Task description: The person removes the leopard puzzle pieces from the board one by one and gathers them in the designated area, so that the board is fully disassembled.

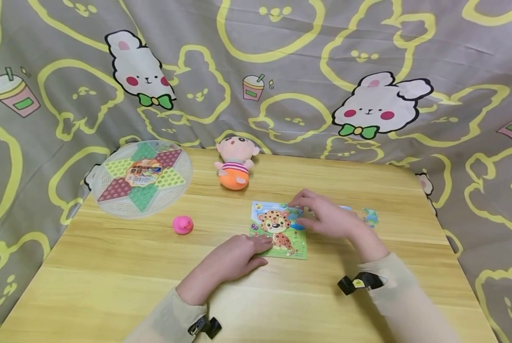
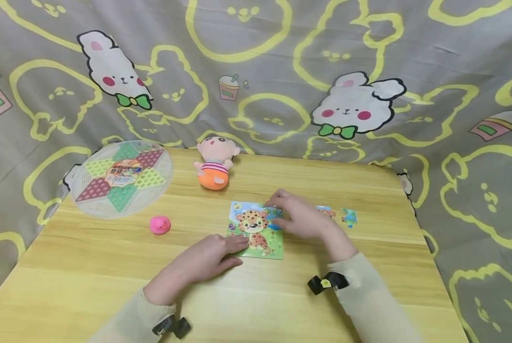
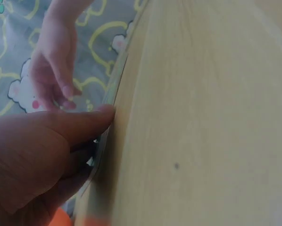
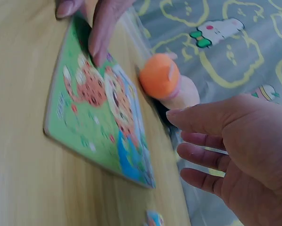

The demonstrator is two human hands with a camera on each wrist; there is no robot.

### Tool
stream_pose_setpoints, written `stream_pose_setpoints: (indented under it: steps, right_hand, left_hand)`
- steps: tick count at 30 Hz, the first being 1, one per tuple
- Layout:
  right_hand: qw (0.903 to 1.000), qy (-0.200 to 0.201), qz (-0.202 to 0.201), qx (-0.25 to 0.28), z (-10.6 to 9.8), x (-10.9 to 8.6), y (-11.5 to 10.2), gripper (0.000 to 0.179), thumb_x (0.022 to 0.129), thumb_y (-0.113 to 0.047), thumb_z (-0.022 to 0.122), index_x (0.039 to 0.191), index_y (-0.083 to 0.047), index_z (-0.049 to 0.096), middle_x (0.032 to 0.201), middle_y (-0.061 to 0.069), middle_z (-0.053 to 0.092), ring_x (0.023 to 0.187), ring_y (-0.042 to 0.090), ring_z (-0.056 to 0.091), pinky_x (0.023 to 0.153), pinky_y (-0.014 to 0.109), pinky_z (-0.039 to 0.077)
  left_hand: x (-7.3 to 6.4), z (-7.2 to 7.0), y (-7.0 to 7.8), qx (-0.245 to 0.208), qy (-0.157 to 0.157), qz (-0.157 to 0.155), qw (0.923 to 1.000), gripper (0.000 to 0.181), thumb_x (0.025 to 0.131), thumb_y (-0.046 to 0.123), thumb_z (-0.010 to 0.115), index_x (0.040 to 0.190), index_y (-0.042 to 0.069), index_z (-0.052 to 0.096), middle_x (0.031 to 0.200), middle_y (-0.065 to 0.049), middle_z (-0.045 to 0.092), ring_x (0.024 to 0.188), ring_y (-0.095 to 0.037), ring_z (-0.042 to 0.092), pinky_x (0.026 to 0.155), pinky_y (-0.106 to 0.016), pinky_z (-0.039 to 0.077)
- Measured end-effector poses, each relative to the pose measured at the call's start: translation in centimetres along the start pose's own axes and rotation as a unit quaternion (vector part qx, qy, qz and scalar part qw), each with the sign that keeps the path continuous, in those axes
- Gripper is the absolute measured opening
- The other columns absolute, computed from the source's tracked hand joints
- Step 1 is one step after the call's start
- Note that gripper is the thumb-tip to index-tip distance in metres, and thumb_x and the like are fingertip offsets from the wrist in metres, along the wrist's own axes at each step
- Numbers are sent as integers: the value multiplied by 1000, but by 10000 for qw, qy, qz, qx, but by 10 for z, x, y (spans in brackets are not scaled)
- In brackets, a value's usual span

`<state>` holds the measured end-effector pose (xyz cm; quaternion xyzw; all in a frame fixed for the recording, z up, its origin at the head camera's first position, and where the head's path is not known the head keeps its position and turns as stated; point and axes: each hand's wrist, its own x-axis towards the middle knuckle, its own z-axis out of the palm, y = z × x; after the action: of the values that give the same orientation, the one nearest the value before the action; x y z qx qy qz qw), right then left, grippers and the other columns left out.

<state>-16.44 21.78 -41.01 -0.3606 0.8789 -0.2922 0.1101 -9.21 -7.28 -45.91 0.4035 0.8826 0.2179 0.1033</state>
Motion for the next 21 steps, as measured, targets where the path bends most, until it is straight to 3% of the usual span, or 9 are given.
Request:
stream_pose_setpoints:
  steps: [9,21]
  right_hand:
    - [9985,-543,-101,25,25,29,-10,38,101,-13,73,138,-5,68,129,8,61,112,26,63,96,44,55]
    - [9979,-634,-113,68,41,42,-9,38,101,-17,74,137,-4,69,127,8,62,110,23,62,98,41,53]
  left_hand:
    - [0,0,-1,-178,-135,-107,9997,48,104,34,70,146,11,65,152,-2,57,140,-18,54,117,-41,44]
    - [-1,-3,1,-15,-413,-272,9988,67,95,49,77,150,12,62,158,2,50,144,-20,49,118,-40,42]
